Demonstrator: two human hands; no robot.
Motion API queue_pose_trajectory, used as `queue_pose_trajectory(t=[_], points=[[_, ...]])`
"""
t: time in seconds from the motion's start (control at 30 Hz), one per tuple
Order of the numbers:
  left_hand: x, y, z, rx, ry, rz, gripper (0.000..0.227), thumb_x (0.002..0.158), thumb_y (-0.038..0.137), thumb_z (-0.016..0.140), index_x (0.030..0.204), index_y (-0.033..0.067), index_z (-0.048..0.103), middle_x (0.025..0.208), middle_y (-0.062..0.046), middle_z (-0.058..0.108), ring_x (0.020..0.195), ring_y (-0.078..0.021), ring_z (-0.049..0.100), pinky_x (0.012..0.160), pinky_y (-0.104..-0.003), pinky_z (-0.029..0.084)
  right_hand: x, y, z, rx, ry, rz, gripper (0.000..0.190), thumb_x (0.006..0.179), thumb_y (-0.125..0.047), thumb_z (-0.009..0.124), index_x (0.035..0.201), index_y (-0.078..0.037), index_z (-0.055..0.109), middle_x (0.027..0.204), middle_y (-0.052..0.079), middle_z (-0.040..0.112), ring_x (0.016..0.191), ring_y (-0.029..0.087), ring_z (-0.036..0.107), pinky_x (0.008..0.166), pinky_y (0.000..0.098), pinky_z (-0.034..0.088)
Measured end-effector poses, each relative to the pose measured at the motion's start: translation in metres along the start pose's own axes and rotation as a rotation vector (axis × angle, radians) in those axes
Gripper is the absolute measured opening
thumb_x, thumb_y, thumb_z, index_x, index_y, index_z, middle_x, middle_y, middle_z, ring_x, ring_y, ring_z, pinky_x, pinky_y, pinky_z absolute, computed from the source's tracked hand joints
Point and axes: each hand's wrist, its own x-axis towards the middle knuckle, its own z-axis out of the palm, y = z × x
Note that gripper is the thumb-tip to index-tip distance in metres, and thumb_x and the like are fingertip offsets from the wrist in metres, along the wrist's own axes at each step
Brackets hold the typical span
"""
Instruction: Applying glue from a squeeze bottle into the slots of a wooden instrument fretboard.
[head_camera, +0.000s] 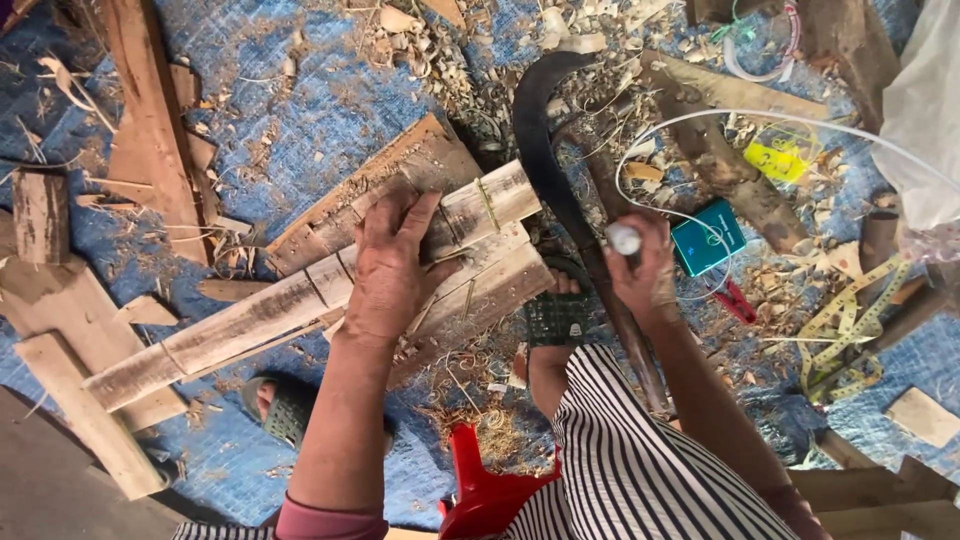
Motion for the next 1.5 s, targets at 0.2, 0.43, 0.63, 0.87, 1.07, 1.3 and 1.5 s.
queue_pose_trajectory(t=[0.2,0.43,0.63,0.87,1.07,1.3,1.5], points=[[-0.002,-0.017,0.015,0.082,0.040,0.065,0.099,0.064,0.032,0.096,0.151,0.0200,0.052,0.131,-0.012,0.050,0.122,-0.0326,0.053,0.105,-0.050,0.043,0.020,-0.051,-0.003,-0.272,0.024,-0.092,0.060,0.089,-0.040,0.080,0.138,-0.012,0.058,0.149,0.017,0.043,0.136,0.041,0.046,0.099,0.0589,0.039],[-0.003,-0.013,0.008,0.025,0.062,0.071,0.104,0.059,0.029,0.098,0.152,0.0215,0.050,0.127,-0.011,0.050,0.123,-0.0337,0.054,0.106,-0.049,0.045,-0.019,-0.063,-0.054,-0.203,0.110,-0.187,0.054,0.095,-0.041,0.073,0.122,0.003,0.061,0.117,0.016,0.055,0.112,0.038,0.059,0.097,0.0454,0.048],[0.000,-0.021,0.026,-0.024,0.078,0.075,0.097,0.061,0.024,0.098,0.148,0.0190,0.055,0.126,-0.012,0.049,0.123,-0.0347,0.054,0.106,-0.048,0.048,0.036,-0.190,0.017,-0.173,-0.158,-0.256,0.024,0.088,-0.037,0.078,0.110,-0.029,0.076,0.086,-0.009,0.072,0.076,0.013,0.071,0.068,0.0246,0.057],[-0.010,-0.027,0.024,-0.254,0.115,0.077,0.066,0.062,0.012,0.098,0.119,0.0119,0.064,0.128,-0.012,0.048,0.132,-0.0407,0.051,0.115,-0.048,0.046,0.065,-0.232,0.034,-0.300,-0.155,-0.474,0.013,0.098,-0.024,0.068,0.107,-0.018,0.074,0.067,0.004,0.068,0.057,0.018,0.069,0.057,0.0262,0.056],[-0.014,-0.044,0.046,-0.411,0.214,0.214,0.031,0.073,0.012,0.093,0.091,0.0110,0.068,0.126,-0.011,0.049,0.139,-0.0444,0.045,0.118,-0.050,0.039,0.105,-0.195,-0.003,-0.393,-0.050,-0.470,0.025,0.099,-0.035,0.068,0.119,-0.020,0.071,0.099,0.007,0.056,0.088,0.027,0.060,0.074,0.0396,0.053],[-0.004,-0.033,0.031,-0.389,0.152,0.106,0.015,0.077,0.017,0.090,0.083,0.0136,0.077,0.118,-0.011,0.057,0.137,-0.0457,0.044,0.119,-0.056,0.034,0.119,-0.177,-0.005,-0.253,-0.093,-0.490,0.029,0.091,-0.020,0.077,0.118,-0.012,0.075,0.113,0.010,0.058,0.104,0.030,0.062,0.090,0.0426,0.049],[0.007,-0.036,0.022,-0.293,0.060,0.112,0.022,0.077,0.032,0.091,0.087,0.0168,0.078,0.121,-0.007,0.059,0.137,-0.0369,0.047,0.108,-0.054,0.040,0.105,-0.230,0.001,-0.273,-0.186,-0.539,0.012,0.094,-0.019,0.075,0.106,-0.019,0.074,0.106,0.007,0.054,0.109,0.026,0.052,0.092,0.0390,0.043]])
